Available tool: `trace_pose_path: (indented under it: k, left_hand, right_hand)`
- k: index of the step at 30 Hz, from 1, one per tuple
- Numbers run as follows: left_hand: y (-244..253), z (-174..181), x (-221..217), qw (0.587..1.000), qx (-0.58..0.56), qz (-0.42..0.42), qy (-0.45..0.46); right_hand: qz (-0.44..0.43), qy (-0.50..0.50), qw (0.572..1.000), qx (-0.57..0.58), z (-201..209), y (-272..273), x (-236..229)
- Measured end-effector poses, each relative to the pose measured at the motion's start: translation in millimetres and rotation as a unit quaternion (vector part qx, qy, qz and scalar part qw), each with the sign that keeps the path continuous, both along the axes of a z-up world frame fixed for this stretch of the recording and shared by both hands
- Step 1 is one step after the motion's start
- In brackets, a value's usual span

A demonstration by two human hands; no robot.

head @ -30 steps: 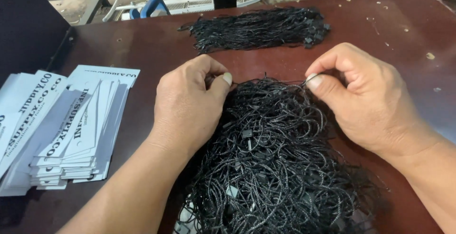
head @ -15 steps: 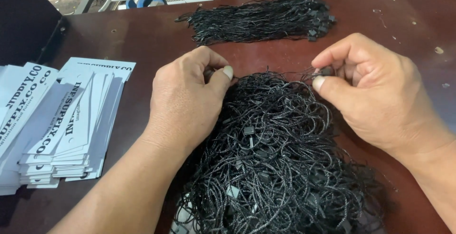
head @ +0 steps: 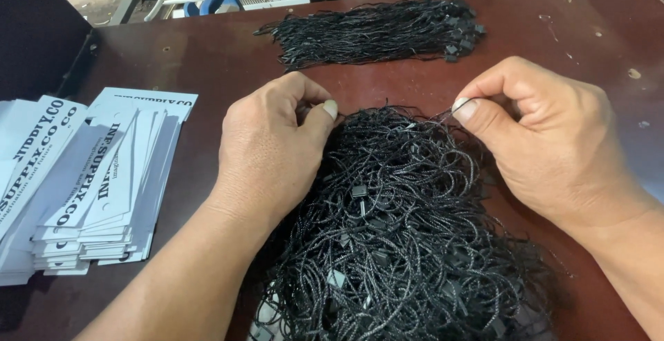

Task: Untangling and organizing black garment seal strings from a pile into a neat row on a table.

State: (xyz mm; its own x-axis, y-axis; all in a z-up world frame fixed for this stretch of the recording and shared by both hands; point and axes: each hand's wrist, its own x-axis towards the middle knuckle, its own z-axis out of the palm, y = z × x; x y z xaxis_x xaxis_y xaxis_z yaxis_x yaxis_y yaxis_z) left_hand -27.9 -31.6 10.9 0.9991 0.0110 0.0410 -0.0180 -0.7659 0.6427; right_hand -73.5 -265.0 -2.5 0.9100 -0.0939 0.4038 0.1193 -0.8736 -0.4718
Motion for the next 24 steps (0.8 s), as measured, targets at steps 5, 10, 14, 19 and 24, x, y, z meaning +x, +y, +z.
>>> trace_pose_path:
  k: [5, 10, 14, 19, 24]
  left_hand:
    - [2.3, -7.4, 3.0, 0.999, -0.007, -0.015, -0.034]
    - [2.9, -9.4, 4.2, 0.999, -0.005, -0.017, -0.042]
    - [1.9, -5.4, 4.2, 0.999, -0.001, -0.013, -0.037]
    - [1.3, -3.6, 2.6, 1.0, -0.006, -0.007, -0.021]
    - [2.5, -8.6, 4.2, 0.999, -0.007, -0.016, -0.043]
  right_hand:
    - [-0.036, 0.052, 0.998, 0.024, 5.7, 7.9, -2.3]
    - [-0.022, 0.043, 0.998, 0.033, 2.5, 5.5, -1.7]
    - [0.041, 0.003, 0.999, 0.009, 0.3, 0.9, 1.5]
    - [0.005, 0.042, 0.998, 0.053, 1.7, 4.3, -0.3]
    - [0.018, 0.037, 0.998, 0.049, 1.6, 3.1, 0.0]
